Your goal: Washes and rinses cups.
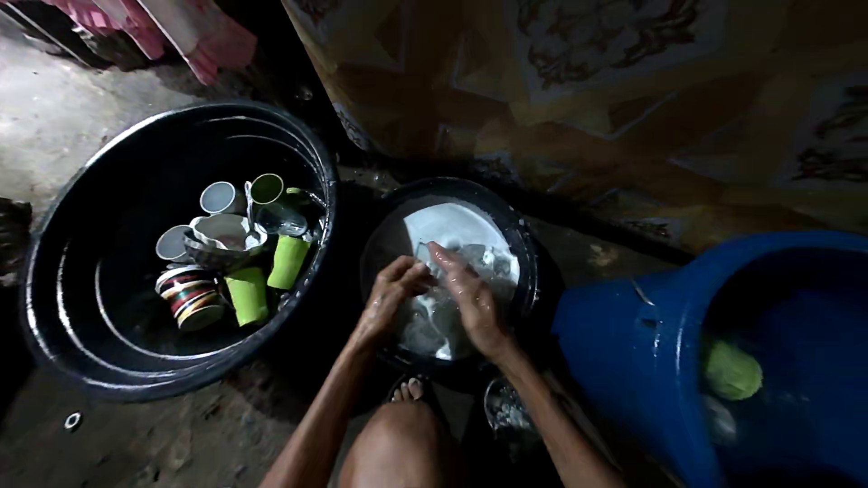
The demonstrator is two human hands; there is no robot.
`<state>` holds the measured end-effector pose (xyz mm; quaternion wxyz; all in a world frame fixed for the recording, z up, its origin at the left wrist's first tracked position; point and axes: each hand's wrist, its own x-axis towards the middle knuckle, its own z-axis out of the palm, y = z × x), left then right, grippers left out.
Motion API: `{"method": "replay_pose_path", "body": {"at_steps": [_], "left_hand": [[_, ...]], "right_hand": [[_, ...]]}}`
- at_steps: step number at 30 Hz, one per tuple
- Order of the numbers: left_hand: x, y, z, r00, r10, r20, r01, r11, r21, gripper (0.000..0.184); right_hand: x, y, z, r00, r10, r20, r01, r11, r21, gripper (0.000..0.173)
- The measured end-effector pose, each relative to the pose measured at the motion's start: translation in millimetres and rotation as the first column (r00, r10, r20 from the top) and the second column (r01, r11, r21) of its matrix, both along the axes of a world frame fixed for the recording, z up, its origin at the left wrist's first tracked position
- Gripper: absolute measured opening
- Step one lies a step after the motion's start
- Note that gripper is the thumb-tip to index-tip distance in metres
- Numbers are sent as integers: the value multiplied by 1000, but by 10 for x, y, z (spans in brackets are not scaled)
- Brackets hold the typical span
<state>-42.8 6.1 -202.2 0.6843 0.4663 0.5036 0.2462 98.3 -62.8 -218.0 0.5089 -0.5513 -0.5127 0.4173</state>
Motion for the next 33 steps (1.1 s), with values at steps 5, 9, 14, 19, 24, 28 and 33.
{"method": "replay_pose_path", "body": {"at_steps": [5, 9, 14, 19, 24, 28, 33], "left_hand": [[196, 3, -124, 983, -148, 106, 135, 984, 119, 17], [197, -9, -398, 962, -88, 259, 57, 990, 126, 20], [435, -120, -656, 980, 101, 174, -98, 995, -27, 62], [114, -36, -727, 980, -67, -188, 73, 997, 25, 96], [-157, -152, -969, 606, -401, -687, 655, 741, 146, 96], [-193, -249, -1231, 662, -353, -661, 689, 634, 352, 84], [-127, -252, -1272, 826, -310, -470, 543, 661, 518, 75]], "right_hand": [[114, 195, -68, 760, -83, 645, 182, 979, -87, 44], [359, 290, -53, 973, -225, -54, 131, 728, -673, 58], [-122, 78, -42, 935, -293, 202, 355, 737, -575, 50], [77, -117, -601, 931, -203, 303, 315, 867, -386, 40], [460, 191, -1057, 765, -586, 268, 643, 668, -375, 46], [171, 229, -1080, 679, -698, -227, 418, 622, -662, 42], [-75, 208, -536, 283, -564, -776, 184, 826, -533, 49]]}}
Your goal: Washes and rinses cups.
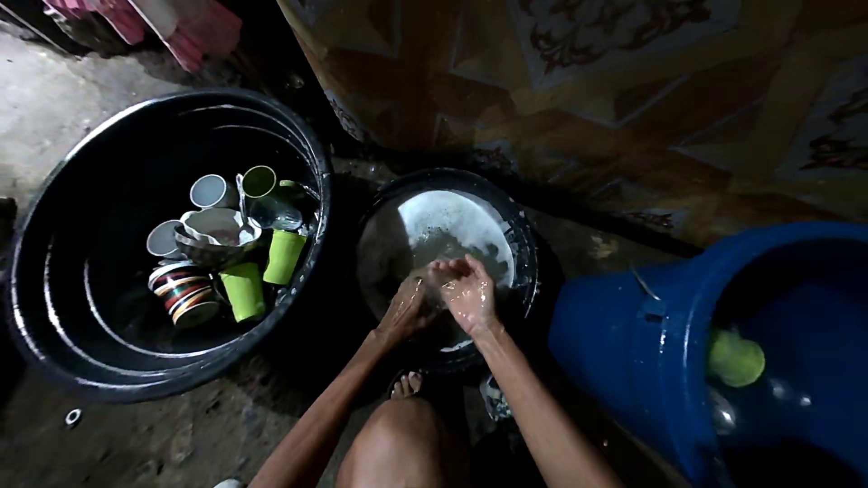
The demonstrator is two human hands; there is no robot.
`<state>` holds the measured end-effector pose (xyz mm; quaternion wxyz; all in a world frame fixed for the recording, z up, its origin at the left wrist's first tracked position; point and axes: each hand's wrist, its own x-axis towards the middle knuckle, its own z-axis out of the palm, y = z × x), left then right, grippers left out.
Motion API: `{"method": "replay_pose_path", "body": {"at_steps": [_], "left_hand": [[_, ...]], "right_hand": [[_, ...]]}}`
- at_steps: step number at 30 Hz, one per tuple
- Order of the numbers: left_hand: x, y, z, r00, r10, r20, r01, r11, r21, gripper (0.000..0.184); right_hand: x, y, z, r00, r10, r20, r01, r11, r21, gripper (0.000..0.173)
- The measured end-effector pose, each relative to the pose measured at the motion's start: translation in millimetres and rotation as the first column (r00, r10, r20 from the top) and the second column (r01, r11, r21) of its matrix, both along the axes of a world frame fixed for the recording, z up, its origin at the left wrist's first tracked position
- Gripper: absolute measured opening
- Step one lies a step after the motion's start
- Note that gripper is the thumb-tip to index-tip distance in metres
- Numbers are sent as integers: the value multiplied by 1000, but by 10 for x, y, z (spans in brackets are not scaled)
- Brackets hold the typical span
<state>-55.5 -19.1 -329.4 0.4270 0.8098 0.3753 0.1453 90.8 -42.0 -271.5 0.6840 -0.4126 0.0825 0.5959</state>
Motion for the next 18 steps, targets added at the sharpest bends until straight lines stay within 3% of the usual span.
{"method": "replay_pose_path", "body": {"at_steps": [2, 4, 6, 8, 10, 13, 16, 18], "left_hand": [[126, 53, 208, 985, 162, 53, -144, 958, -247, 90], [266, 122, 452, 922, 381, 67, -286, 788, -545, 94], [382, 181, 670, 853, 518, 61, -293, 573, -766, 76], [482, 222, 960, 818, 575, 17, -239, 366, -899, 47], [505, 265, 1169, 833, 553, 9, -140, 228, -963, 43], [488, 286, 1344, 875, 477, 81, 0, 167, -986, 52], [448, 246, 1651, 890, 429, 152, 79, 183, -980, 56], [405, 207, 1874, 890, 364, 274, 193, 242, -951, 59]], "right_hand": [[26, -72, 198, 983, -10, 181, 3, 999, 43, 51], [115, -173, 284, 851, 87, 518, -79, 996, -38, 50], [205, -280, 354, 656, 254, 710, -149, 967, -208, 49], [253, -338, 456, 523, 403, 751, -236, 915, -326, 39], [279, -336, 585, 452, 473, 756, -300, 879, -371, 42], [424, -295, 807, 451, 523, 723, -432, 837, -336, 53], [472, -284, 1129, 559, 456, 692, -439, 871, -219, 25], [488, -411, 1412, 617, 351, 704, -438, 897, -64, 15]]}}
